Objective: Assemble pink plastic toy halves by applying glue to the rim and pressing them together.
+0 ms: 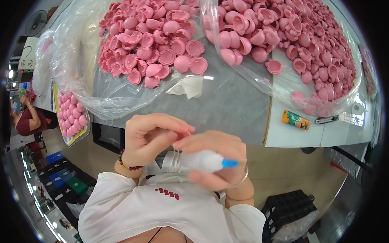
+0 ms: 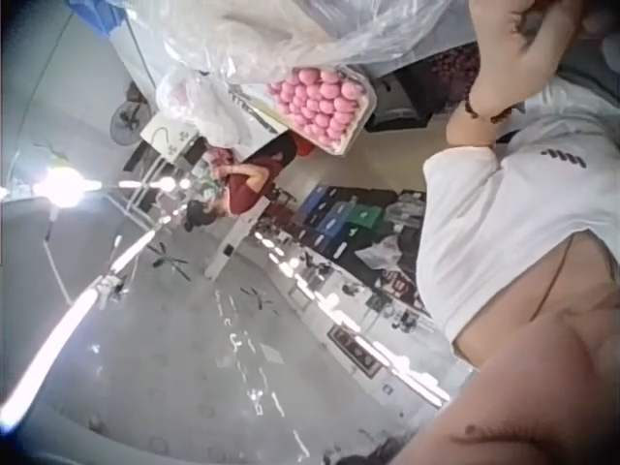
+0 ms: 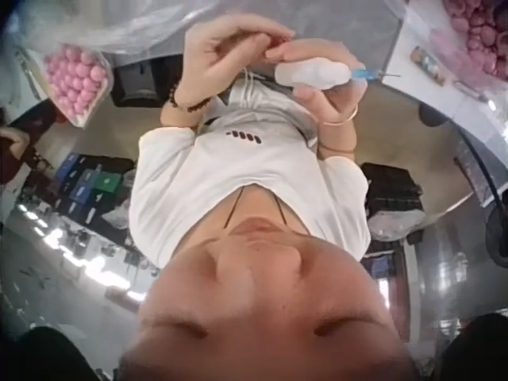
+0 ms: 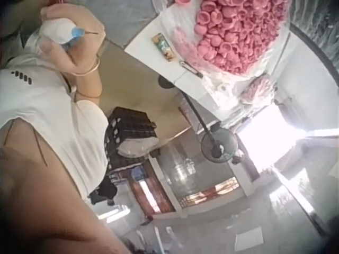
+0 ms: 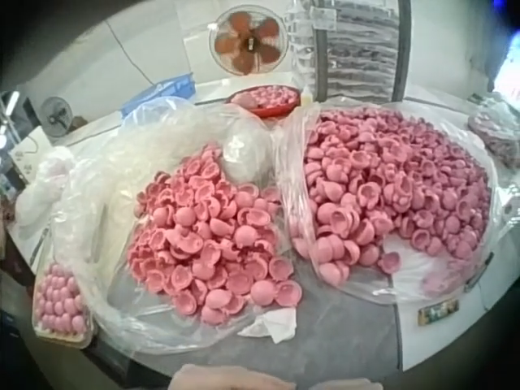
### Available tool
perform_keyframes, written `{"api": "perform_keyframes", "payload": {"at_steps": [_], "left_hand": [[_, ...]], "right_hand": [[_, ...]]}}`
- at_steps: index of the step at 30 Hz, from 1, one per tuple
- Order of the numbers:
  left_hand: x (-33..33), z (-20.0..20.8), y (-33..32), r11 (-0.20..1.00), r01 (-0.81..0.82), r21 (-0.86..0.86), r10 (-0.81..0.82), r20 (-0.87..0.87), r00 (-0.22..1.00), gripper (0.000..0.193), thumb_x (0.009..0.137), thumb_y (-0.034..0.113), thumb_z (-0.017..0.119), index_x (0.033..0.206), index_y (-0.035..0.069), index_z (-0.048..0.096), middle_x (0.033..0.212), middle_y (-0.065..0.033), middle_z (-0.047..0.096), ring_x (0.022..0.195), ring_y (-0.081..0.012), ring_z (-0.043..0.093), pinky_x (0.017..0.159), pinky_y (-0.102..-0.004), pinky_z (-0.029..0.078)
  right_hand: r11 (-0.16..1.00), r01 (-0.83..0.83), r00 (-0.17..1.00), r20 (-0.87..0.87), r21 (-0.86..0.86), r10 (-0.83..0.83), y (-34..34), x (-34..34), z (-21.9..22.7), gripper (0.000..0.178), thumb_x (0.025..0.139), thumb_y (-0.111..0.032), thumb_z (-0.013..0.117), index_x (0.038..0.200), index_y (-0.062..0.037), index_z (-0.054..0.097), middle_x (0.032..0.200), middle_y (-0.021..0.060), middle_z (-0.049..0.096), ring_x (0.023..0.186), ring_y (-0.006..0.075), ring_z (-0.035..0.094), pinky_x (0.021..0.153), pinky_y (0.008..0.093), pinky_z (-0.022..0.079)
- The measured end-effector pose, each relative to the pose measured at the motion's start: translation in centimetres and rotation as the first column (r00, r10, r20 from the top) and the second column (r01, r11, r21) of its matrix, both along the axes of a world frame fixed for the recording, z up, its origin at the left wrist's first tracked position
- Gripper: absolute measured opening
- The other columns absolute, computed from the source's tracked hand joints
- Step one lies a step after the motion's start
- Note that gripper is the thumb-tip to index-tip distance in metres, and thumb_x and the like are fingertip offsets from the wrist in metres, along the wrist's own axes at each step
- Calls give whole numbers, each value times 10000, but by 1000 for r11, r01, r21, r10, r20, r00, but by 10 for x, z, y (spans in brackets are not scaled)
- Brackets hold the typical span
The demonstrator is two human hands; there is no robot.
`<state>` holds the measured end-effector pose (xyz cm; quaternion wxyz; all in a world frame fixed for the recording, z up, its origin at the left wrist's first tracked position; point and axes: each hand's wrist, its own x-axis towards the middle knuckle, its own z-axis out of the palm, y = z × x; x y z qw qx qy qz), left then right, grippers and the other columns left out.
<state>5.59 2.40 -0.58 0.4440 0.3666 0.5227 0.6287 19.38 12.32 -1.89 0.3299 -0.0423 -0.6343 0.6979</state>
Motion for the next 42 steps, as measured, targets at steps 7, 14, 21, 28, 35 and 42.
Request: {"api": "perform_keyframes", "payload": {"at_steps": [7, 14, 21, 28, 35, 42], "left_hand": [[14, -21, 0, 994, 58, 98, -75, 179, 981, 403, 729, 57, 636, 1081, -69, 484, 1043, -231, 533, 884, -237, 577, 774, -327, 470], [21, -13, -3, 992, -39, 123, -22, 462, 887, 521, 669, 59, 699, 1104, -46, 432, 1035, -273, 518, 882, -248, 581, 797, -346, 466], [24, -16, -1, 980, -38, 197, -15, 261, 965, 493, 666, 36, 698, 1076, -37, 436, 1039, -289, 511, 891, -225, 578, 767, -306, 478], [21, -21, -4, 980, -38, 194, -14, 262, 965, 447, 655, -1, 695, 1031, -39, 456, 1043, -295, 508, 919, -234, 569, 777, -308, 475], [20, -22, -4, 976, -30, 218, -24, 244, 969, 440, 652, -13, 691, 1027, -46, 462, 1037, -302, 506, 927, -247, 565, 781, -318, 477], [19, -20, -4, 976, 3, 216, -58, 251, 966, 452, 644, -18, 695, 1033, -53, 468, 1038, -308, 501, 938, -263, 559, 785, -331, 477]], "right_hand": [[918, 362, 930, 120, -163, -346, -19, 2, -3, 509, 739, -464, 587, 874, 11, 465, 582, 115, 551, 531, 159, 554, 468, 229, 420], [849, 517, 853, -19, -110, -522, -1, 15, 8, 464, 757, -369, 587, 1013, -31, 397, 583, 1, 418, 460, 77, 338, 438, 209, 225], [853, 471, 876, -232, 223, -423, 9, 21, 10, 494, 746, -463, 562, 913, -2, 505, 609, 5, 364, 505, 103, 300, 432, 222, 196], [813, 466, 884, -224, 349, -410, 0, 19, 13, 533, 702, -462, 620, 837, 54, 593, 624, 33, 529, 457, 114, 424, 372, 238, 275], [809, 463, 886, -203, 361, -416, 0, 17, 13, 523, 718, -452, 609, 832, 57, 592, 613, 30, 533, 453, 114, 430, 368, 237, 293], [777, 499, 867, -237, 385, -439, 2, 13, 13, 592, 794, -522, 455, 881, 58, 543, 568, 13, 387, 469, 100, 334, 369, 226, 182]]}}
